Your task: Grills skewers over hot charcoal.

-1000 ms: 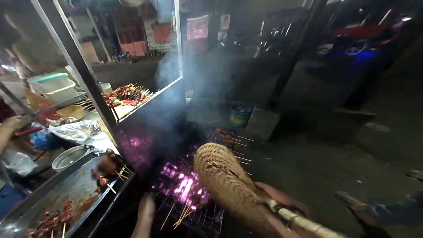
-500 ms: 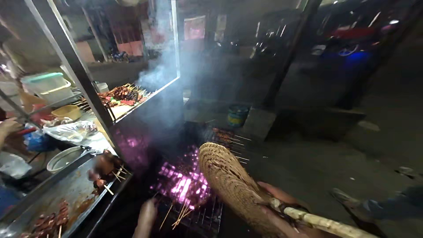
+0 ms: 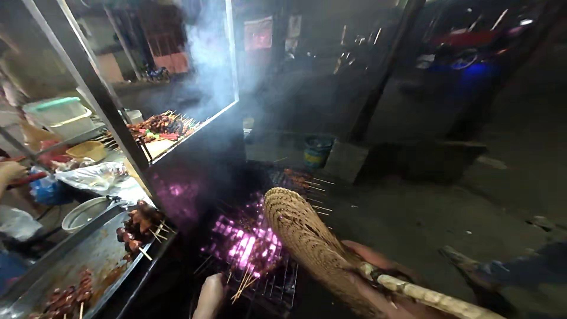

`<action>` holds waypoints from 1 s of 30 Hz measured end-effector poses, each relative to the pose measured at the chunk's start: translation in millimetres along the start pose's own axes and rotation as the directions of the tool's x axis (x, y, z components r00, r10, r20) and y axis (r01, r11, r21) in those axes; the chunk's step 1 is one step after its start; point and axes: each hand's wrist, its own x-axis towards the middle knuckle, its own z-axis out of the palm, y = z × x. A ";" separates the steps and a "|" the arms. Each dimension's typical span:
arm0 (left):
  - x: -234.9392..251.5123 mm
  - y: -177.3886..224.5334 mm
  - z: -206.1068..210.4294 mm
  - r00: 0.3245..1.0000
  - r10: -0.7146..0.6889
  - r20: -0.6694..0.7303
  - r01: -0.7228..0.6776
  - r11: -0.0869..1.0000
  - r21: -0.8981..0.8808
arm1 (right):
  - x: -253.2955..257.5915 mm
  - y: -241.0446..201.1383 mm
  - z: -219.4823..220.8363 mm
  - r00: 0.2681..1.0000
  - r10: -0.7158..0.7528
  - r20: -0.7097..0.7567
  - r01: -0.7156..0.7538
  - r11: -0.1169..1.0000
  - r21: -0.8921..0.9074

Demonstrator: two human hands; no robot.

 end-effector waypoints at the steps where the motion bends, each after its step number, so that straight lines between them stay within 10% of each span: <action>1: -1.0 -1.8 2.4 1.000 0.009 -0.025 -0.008 1.000 0.006 | 0.0 2.6 0.1 1.000 -0.018 -0.017 0.018 1.000 0.004; 17: 14.6 -4.8 -6.5 0.966 -0.016 -0.258 0.023 0.999 0.023 | 1.7 -13.2 -0.6 0.995 0.085 -0.058 -0.092 0.987 -0.132; 23: 4.7 34.4 27.4 0.998 0.037 0.044 -0.034 0.996 -0.079 | -6.0 2.8 -3.7 0.998 0.033 -0.047 -0.036 0.997 -0.064; 30: 7.0 11.2 13.2 0.998 -0.005 -0.065 0.002 0.999 -0.051 | -8.1 4.5 -13.0 0.998 0.043 -0.054 -0.045 0.998 -0.037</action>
